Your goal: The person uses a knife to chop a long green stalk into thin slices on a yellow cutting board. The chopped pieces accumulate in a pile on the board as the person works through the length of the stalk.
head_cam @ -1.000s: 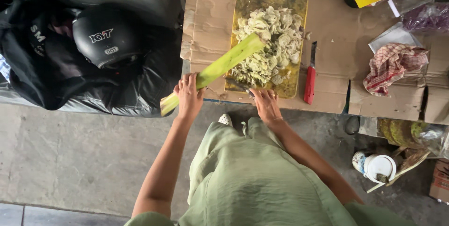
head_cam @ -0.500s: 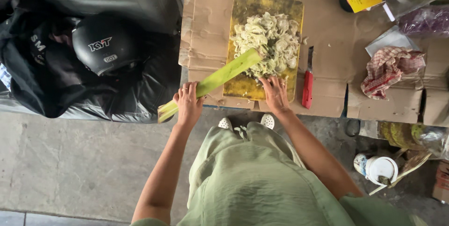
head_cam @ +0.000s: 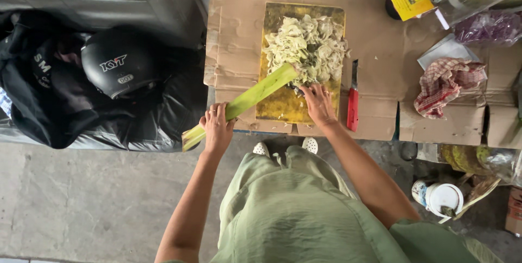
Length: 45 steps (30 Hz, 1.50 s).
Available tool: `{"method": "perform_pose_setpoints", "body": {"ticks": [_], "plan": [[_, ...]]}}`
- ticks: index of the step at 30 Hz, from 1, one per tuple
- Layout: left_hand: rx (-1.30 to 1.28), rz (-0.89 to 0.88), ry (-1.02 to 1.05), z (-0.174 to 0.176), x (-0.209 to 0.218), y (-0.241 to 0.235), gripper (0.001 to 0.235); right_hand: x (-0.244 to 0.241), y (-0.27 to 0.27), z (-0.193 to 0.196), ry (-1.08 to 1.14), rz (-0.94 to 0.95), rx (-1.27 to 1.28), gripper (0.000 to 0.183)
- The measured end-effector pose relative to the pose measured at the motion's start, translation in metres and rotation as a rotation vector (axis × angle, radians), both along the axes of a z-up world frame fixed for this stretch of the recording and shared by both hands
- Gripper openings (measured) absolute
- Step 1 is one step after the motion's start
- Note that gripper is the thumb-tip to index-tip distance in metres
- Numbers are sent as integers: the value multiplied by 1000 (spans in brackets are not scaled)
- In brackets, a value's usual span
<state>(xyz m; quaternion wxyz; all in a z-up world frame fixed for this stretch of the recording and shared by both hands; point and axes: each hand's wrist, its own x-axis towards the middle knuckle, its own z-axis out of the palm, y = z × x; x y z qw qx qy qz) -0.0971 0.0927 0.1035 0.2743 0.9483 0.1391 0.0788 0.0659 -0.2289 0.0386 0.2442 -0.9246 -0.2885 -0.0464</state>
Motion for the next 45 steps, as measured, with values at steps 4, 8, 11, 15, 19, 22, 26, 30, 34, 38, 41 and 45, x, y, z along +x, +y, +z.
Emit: {"method": "perform_pose_setpoints", "body": {"ticks": [4,8,11,15,19,22,26,30,34,38,41,45], "plan": [[12,2,-6,-4,2,-1,61,8,3,-1,12,-11,-18,41],[5,3,-1,-5,3,-2,61,13,3,-3,-11,-14,-54,38],[18,3,-17,-5,3,-4,60,12,2,-1,23,-3,-96,50],[-7,21,-5,-4,3,-8,63,1,-6,18,70,82,-4,43],[-45,27,-4,0,5,-13,65,-15,-16,53,11,89,61,43],[-57,32,-11,-3,13,-18,66,-25,-20,72,-19,30,127,42],[-55,54,-53,-11,23,-27,63,-17,-24,71,-62,-93,161,40],[-51,46,-95,-12,26,-38,66,-7,-25,57,84,-278,290,41],[-65,88,-37,-7,30,-54,64,3,-15,43,321,-349,424,33],[-78,101,-33,-5,33,-69,64,15,-1,36,342,-345,386,25],[-87,120,8,-6,34,-83,65,22,-8,26,121,-242,357,24],[-98,154,21,-3,35,-101,65,72,-37,-7,-88,-243,205,14]]}}
